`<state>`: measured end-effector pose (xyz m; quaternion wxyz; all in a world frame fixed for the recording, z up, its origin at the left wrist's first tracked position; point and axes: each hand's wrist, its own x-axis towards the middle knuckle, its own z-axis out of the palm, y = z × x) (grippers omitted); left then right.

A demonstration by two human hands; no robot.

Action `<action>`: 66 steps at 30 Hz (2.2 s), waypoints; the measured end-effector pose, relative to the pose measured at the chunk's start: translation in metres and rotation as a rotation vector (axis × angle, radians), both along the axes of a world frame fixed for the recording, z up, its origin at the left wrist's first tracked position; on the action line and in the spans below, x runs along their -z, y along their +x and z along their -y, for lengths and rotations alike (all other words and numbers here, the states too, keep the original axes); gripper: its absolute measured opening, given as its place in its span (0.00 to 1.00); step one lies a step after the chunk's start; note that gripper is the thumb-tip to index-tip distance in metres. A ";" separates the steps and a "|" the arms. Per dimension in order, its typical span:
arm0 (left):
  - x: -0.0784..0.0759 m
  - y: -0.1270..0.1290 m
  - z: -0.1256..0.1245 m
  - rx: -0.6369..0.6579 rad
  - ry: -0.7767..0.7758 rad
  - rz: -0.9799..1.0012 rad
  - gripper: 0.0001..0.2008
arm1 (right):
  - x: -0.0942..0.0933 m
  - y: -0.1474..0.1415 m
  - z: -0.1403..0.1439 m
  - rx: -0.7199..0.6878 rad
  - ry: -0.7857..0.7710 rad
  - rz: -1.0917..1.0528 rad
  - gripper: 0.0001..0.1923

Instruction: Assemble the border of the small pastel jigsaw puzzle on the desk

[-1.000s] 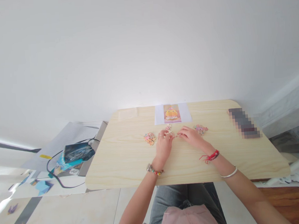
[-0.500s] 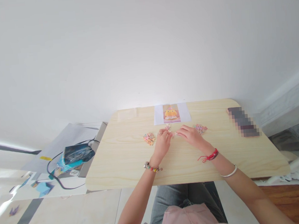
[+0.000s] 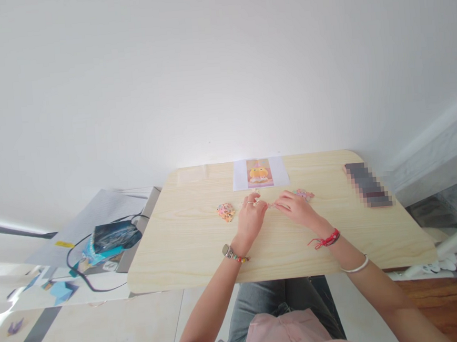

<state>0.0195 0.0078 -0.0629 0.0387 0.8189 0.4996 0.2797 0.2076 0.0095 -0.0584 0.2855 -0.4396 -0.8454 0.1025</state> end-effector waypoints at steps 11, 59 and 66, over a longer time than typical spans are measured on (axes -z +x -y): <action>-0.008 -0.059 0.005 -0.152 0.007 -0.087 0.07 | -0.011 -0.065 -0.020 -0.115 -0.022 0.111 0.08; 0.005 -0.024 0.005 -0.016 0.062 -0.029 0.03 | 0.001 -0.017 -0.011 -0.085 -0.059 0.117 0.12; -0.003 -0.027 0.006 -0.021 0.107 -0.001 0.03 | -0.011 -0.022 -0.008 -0.081 -0.042 0.067 0.13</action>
